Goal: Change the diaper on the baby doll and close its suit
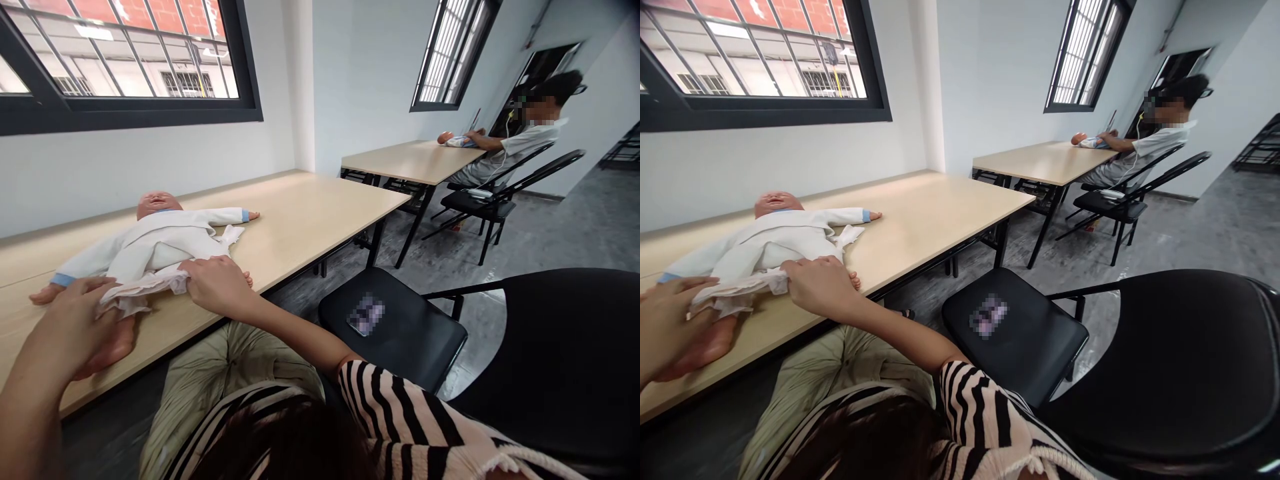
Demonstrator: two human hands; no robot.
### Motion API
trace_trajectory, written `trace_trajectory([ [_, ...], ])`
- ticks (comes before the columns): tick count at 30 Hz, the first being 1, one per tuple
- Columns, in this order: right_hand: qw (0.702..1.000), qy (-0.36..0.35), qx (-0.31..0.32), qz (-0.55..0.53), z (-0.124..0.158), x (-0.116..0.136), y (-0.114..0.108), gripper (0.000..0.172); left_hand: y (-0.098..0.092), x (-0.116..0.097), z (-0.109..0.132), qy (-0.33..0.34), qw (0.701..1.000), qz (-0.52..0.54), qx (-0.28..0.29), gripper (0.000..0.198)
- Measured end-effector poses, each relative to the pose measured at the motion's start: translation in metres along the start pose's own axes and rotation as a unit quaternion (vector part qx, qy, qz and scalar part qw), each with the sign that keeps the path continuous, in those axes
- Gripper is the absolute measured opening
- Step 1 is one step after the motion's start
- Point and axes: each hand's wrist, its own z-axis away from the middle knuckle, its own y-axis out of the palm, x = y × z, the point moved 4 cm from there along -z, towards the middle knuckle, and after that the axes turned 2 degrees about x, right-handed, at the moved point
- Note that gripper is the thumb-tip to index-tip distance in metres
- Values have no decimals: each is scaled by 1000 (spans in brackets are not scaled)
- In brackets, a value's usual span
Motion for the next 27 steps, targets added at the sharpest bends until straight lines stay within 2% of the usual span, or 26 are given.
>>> trace_trajectory([
  [4,1000,-3,-5,-1,1,1,-2,25,-3,-3,-1,-34,999,23,36,42],
  [10,1000,0,5,-5,0,-1,0,26,0,-1,0,-13,1000,13,25,41],
  [14,999,10,24,-22,-1,0,-5,25,-4,-2,-1,-5,1000,-20,17,48],
  [17,998,-1,33,-55,-16,0,-16,22,-18,-5,-14,-9,998,-62,8,48],
  [19,997,-13,22,-79,-41,-5,-22,23,-29,-3,-30,-41,997,-71,3,43],
  [21,995,-6,-1,-101,-74,-17,-25,27,-37,2,-47,-98,995,-20,-2,44],
  [23,990,8,-28,-138,-108,-35,-21,32,-38,7,-63,-130,985,111,-20,50],
  [25,976,-40,-33,-213,-137,-48,-11,46,-34,7,-76,-117,957,260,-57,59],
  [26,969,-36,-14,-245,-148,-56,-3,56,-29,7,-81,-116,937,324,-67,64],
  [27,960,-26,-27,-278,-156,-63,3,59,-23,5,-87,-97,918,380,-57,67],
])
